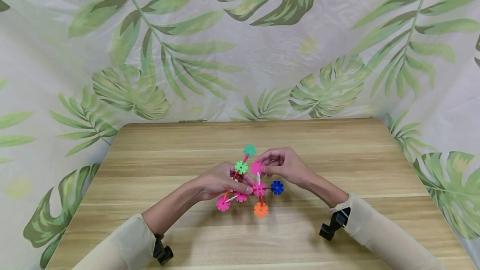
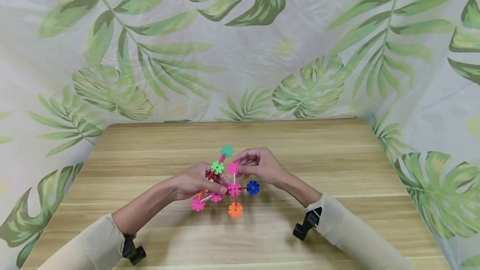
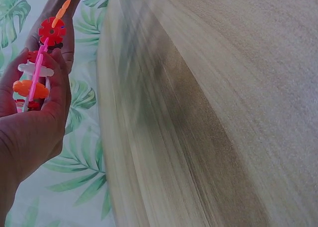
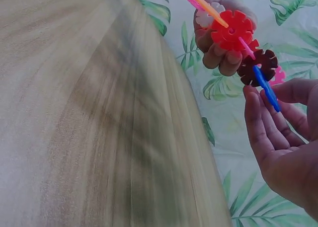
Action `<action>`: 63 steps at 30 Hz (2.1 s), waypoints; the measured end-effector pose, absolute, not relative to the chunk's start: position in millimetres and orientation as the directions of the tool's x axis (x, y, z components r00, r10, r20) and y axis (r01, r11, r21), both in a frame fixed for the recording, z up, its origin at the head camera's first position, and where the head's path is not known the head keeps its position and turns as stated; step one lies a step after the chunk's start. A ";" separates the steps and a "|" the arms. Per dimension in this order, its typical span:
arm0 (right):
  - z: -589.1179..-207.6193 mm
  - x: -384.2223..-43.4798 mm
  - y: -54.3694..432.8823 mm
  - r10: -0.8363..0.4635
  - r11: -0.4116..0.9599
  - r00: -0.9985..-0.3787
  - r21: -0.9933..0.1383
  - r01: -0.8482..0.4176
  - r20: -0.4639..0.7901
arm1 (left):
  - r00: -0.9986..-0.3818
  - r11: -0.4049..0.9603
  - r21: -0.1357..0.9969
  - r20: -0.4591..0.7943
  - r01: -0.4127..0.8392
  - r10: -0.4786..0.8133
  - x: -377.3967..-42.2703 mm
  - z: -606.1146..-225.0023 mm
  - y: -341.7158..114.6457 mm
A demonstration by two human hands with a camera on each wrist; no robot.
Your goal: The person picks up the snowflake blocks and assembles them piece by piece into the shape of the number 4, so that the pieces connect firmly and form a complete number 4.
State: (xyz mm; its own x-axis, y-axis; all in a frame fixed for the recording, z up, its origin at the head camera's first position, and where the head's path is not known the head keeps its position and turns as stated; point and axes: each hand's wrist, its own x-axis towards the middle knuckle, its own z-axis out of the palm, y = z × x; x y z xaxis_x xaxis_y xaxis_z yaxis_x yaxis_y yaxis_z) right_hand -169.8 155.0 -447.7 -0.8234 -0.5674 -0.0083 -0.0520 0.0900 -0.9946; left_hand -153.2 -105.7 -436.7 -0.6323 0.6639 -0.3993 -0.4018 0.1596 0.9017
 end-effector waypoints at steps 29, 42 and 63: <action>-457.0 -159.6 152.0 -0.580 -0.002 -0.814 -1.000 0.007 -0.004 | -0.638 0.183 0.908 -0.399 -0.378 0.659 -154.1 -437.1 -106.3; -459.9 -156.2 152.0 -0.555 0.006 -0.831 -0.999 -0.036 0.026 | -0.633 0.185 0.912 -0.390 -0.367 0.668 -154.1 -436.3 -106.0; -459.5 -154.3 152.0 -0.519 -0.010 -0.851 -0.997 -0.082 0.075 | -0.651 0.164 0.911 -0.387 -0.377 0.653 -153.6 -433.0 -104.1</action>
